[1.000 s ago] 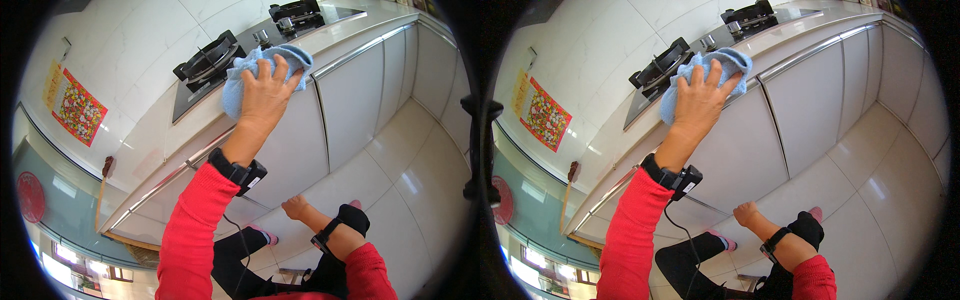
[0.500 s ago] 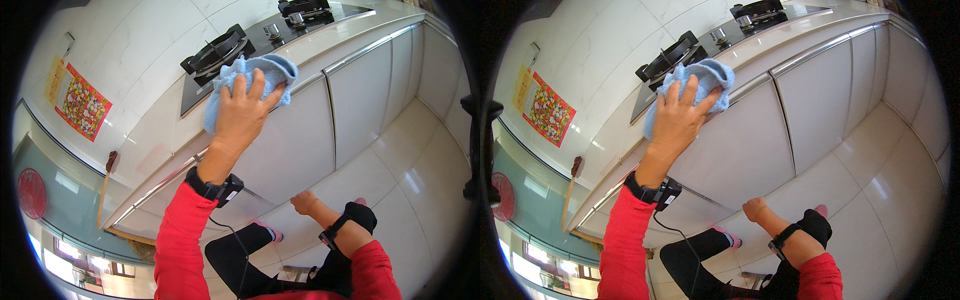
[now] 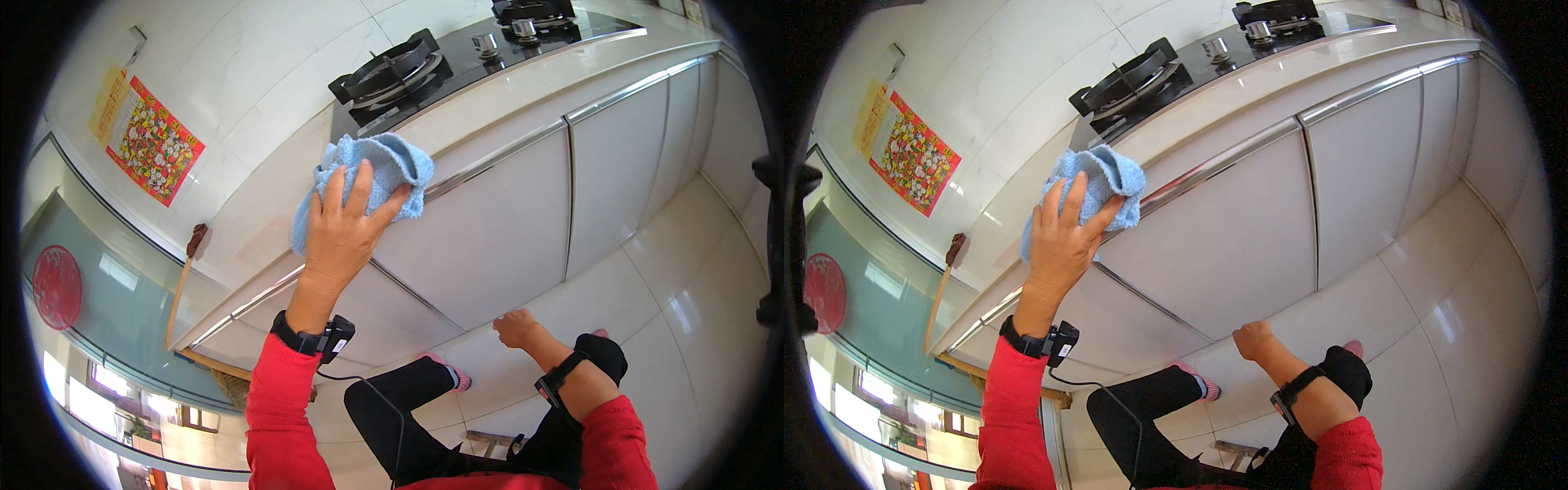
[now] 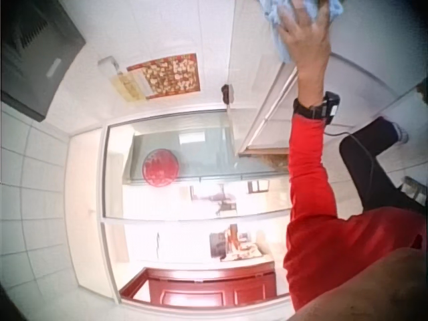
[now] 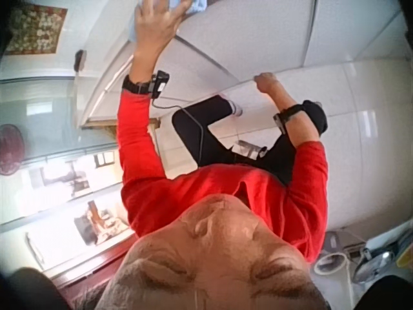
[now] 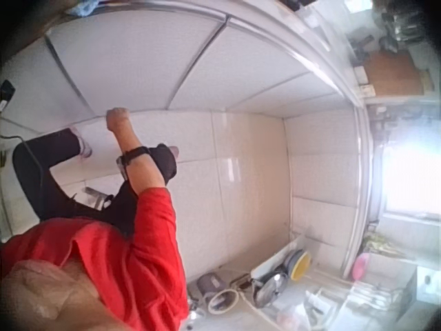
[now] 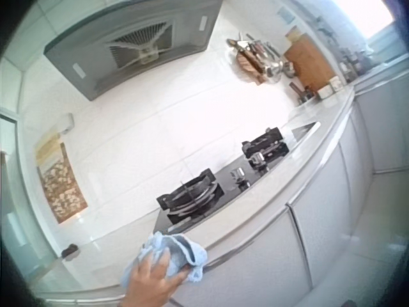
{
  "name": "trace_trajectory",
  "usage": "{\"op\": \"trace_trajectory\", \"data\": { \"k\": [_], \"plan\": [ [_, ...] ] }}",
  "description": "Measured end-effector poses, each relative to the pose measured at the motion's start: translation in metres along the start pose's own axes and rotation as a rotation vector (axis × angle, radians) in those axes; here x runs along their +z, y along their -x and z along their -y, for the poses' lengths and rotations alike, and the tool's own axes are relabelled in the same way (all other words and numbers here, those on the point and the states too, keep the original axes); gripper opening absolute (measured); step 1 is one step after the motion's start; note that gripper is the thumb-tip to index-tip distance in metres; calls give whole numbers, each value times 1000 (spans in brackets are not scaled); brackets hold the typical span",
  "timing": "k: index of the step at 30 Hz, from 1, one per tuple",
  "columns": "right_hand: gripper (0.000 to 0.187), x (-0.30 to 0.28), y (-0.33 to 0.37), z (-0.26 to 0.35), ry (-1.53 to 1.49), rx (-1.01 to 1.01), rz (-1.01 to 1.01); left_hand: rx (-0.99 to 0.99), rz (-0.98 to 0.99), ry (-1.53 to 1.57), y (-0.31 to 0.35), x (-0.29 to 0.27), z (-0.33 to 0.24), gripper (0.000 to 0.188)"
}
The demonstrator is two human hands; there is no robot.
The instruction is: The person wipes the front of white kitchen cabinets and the countertop around a gas stove using a blue cloth. They move along the counter, cleaning the cabinet doors and the surface near the burners.
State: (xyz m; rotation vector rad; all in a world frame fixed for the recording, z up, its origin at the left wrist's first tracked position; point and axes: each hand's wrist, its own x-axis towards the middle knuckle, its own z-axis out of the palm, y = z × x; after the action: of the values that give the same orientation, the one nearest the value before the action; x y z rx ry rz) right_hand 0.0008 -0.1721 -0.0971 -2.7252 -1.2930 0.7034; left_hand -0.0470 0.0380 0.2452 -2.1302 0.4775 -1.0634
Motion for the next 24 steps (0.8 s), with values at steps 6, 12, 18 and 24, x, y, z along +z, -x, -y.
{"op": "trace_trajectory", "data": {
  "k": [6,12,18,24],
  "plan": [
    [37,5,-2,-2,23,-17,18,-45,89,42,42,-18,23,61],
    [39,3,2,-3,-31,-1,31,-99,102,114,87,-33,48,41],
    [33,1,7,-3,-21,-36,-8,-194,-14,195,137,-31,76,37],
    [37,0,6,-1,-14,-47,26,-432,69,334,179,-49,98,66]
  ]
}}
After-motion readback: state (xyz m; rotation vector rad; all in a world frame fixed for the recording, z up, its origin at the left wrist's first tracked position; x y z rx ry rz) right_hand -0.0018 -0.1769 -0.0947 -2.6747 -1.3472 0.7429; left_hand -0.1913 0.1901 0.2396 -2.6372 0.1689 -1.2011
